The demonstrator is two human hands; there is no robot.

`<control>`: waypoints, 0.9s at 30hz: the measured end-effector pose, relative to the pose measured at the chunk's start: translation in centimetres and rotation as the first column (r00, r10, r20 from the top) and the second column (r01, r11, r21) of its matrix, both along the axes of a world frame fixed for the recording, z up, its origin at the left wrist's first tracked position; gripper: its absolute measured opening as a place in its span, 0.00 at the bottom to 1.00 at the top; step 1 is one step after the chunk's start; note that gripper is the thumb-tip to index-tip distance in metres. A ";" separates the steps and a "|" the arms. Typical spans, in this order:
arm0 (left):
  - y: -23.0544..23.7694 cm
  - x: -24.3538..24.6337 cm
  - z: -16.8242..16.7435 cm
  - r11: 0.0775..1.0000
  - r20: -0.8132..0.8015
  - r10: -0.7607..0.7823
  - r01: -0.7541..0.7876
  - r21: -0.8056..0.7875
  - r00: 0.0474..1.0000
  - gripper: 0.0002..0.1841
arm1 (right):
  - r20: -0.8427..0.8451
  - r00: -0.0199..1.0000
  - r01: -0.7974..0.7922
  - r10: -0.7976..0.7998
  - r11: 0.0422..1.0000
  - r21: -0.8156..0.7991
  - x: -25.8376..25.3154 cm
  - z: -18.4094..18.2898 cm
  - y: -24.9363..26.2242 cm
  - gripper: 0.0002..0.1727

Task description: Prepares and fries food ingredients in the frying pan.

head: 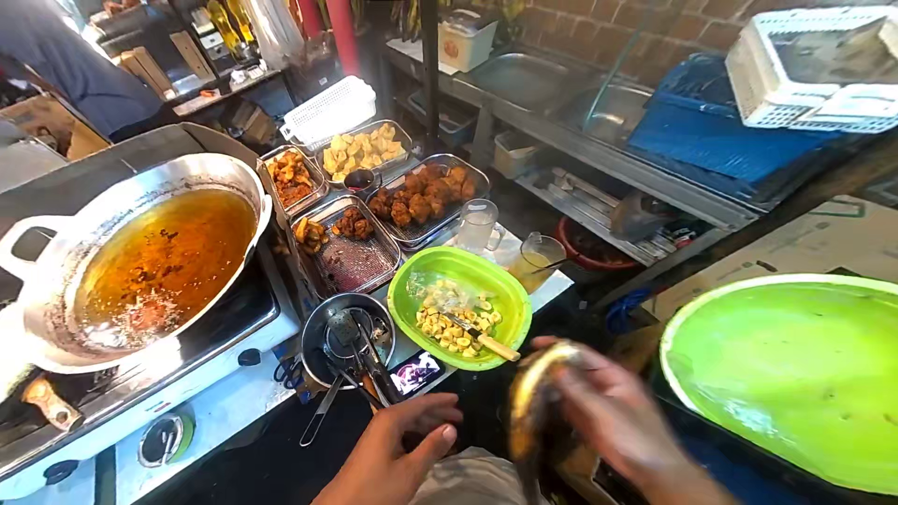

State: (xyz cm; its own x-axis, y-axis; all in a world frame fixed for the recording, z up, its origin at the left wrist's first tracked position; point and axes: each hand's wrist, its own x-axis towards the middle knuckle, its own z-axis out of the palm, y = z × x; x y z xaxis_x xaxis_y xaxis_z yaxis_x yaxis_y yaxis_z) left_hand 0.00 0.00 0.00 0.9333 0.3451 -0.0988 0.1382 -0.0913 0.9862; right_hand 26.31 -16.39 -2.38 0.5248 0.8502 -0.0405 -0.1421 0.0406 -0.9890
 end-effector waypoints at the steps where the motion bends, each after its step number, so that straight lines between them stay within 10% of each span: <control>1: -0.1 0.3 -0.4 0.999 -0.010 0.013 -0.013 -0.041 1.000 0.24 | -0.047 0.995 -0.082 0.082 0.996 0.022 -2.0 -0.7 1.7 0.22; 12: -5.2 0.8 -4.0 0.912 -0.202 0.296 -0.339 -0.229 0.934 0.19 | -0.115 0.975 -0.215 0.188 0.926 -0.311 -7.5 -3.3 0.1 0.24; 27: -7.4 5.9 -5.1 0.891 -0.178 0.215 -0.119 0.438 0.960 0.15 | -0.009 1.000 0.007 -0.010 0.947 -0.320 -6.7 -2.5 -4.0 0.13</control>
